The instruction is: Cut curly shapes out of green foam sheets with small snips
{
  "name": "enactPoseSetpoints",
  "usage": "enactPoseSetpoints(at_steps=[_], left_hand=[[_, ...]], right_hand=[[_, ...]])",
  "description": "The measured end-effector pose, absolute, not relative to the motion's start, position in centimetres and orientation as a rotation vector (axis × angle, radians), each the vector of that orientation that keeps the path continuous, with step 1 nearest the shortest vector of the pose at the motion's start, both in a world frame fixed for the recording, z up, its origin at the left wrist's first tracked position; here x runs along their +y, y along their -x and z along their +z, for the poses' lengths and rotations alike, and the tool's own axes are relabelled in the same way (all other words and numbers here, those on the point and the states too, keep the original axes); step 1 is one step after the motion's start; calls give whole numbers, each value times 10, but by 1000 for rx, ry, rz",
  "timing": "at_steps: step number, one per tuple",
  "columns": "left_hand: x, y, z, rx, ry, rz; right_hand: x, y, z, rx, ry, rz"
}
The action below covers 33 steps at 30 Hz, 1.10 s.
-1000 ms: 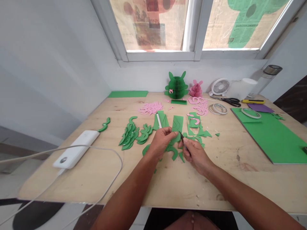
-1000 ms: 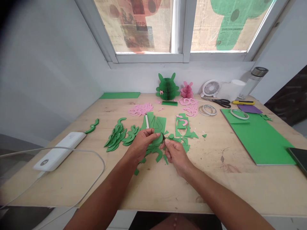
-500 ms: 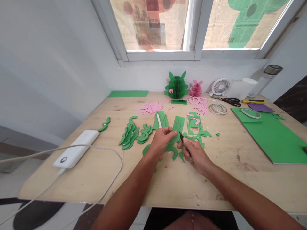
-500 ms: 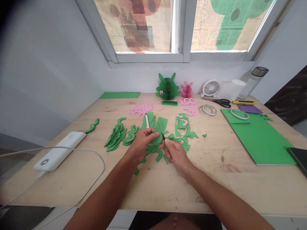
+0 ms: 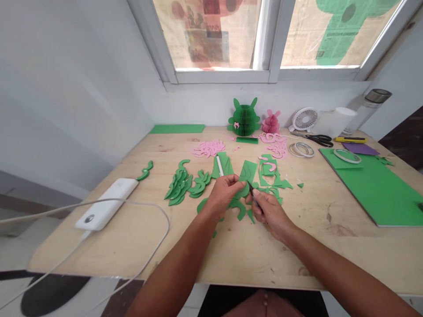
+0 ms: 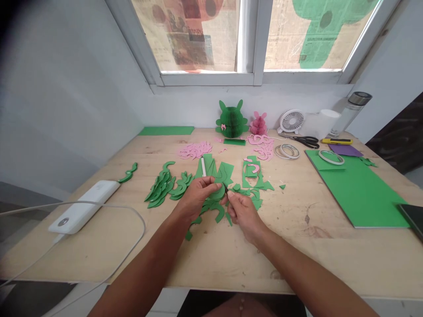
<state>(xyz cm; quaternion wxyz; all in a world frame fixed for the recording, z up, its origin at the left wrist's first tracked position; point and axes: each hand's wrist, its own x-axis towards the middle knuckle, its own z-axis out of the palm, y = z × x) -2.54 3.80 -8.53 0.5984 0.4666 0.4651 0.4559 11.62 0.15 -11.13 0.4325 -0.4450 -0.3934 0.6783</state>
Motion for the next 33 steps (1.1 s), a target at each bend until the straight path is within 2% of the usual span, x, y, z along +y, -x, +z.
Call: enactPoseSetpoints(at_steps=[33], left_hand=[[38, 27, -81, 1120, -1084, 1103]], right_hand=[[2, -118, -113, -1027, 1122, 1675]])
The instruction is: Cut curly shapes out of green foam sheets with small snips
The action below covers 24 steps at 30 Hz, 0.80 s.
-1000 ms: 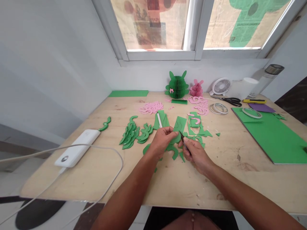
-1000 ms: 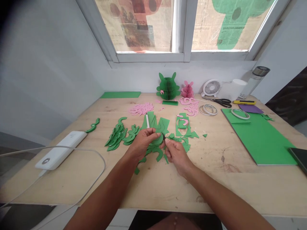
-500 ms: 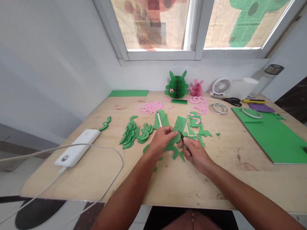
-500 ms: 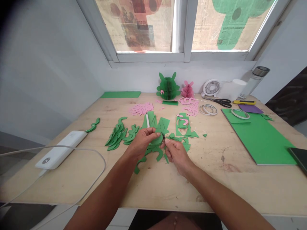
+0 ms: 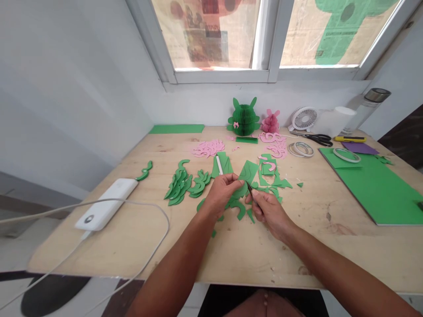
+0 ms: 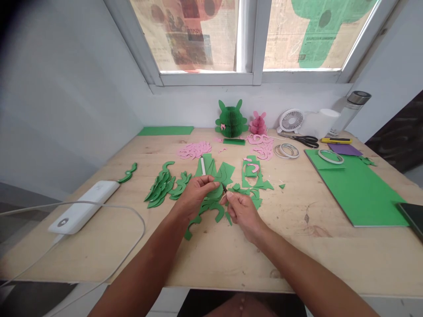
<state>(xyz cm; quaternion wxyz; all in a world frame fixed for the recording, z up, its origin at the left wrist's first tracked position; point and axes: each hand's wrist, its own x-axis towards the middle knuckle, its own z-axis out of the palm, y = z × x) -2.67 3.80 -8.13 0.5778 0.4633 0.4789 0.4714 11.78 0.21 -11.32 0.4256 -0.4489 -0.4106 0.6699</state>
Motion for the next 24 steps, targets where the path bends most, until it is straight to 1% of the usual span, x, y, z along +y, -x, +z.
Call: enactPoseSetpoints(at_steps=[24], left_hand=[[38, 30, -78, 1125, -1089, 1060]], right_hand=[[3, -119, -114, -1085, 1145, 1644]])
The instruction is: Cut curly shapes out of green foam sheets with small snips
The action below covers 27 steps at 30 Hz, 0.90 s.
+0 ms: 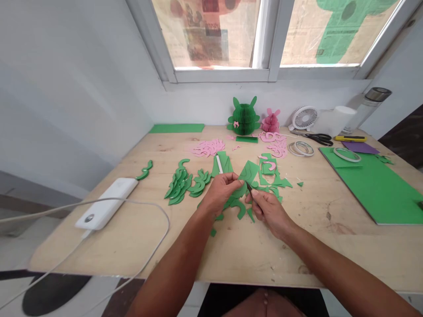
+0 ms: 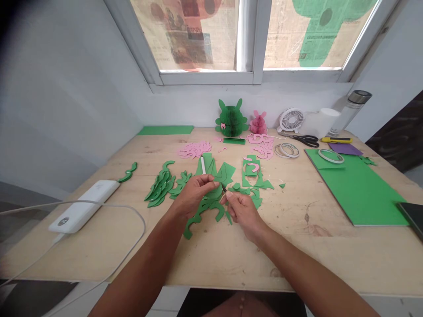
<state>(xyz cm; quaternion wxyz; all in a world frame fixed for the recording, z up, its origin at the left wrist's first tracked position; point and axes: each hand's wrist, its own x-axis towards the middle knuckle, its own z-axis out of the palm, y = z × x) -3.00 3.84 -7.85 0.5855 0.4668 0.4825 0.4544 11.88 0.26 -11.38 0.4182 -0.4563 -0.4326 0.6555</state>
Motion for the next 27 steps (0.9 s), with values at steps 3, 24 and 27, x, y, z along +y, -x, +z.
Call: enactPoseSetpoints(at_steps=[3, 24, 27], left_hand=[[38, 30, -79, 1113, -1087, 1057], [38, 28, -80, 1099, -1028, 1109], [38, 28, -80, 1078, -1009, 1092]], right_hand=[[3, -119, -114, -1088, 1150, 1635], [3, -117, -113, -1019, 1141, 1648], [3, -116, -112, -992, 1135, 1648]])
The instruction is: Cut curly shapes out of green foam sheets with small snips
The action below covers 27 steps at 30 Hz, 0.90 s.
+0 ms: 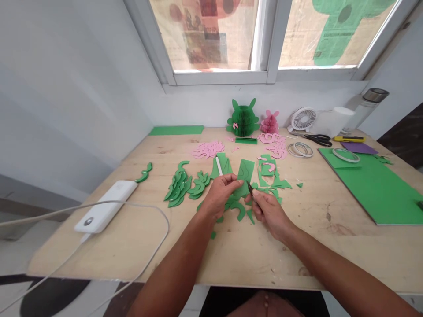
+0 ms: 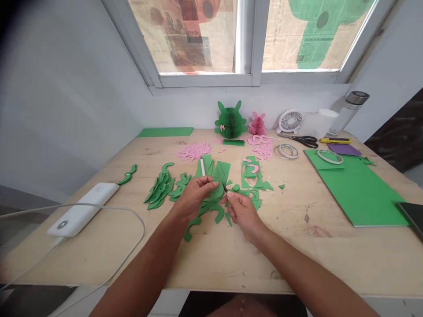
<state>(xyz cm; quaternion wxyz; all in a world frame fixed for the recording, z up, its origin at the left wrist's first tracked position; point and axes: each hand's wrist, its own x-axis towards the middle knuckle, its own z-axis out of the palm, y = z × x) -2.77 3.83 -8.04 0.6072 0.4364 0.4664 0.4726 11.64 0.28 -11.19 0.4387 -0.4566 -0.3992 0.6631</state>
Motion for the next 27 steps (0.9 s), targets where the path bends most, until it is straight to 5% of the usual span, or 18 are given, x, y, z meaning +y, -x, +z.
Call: enactPoseSetpoints(at_steps=[27], left_hand=[[38, 27, -85, 1084, -1012, 1069]], right_hand=[[8, -121, -111, -1058, 1105, 1545]])
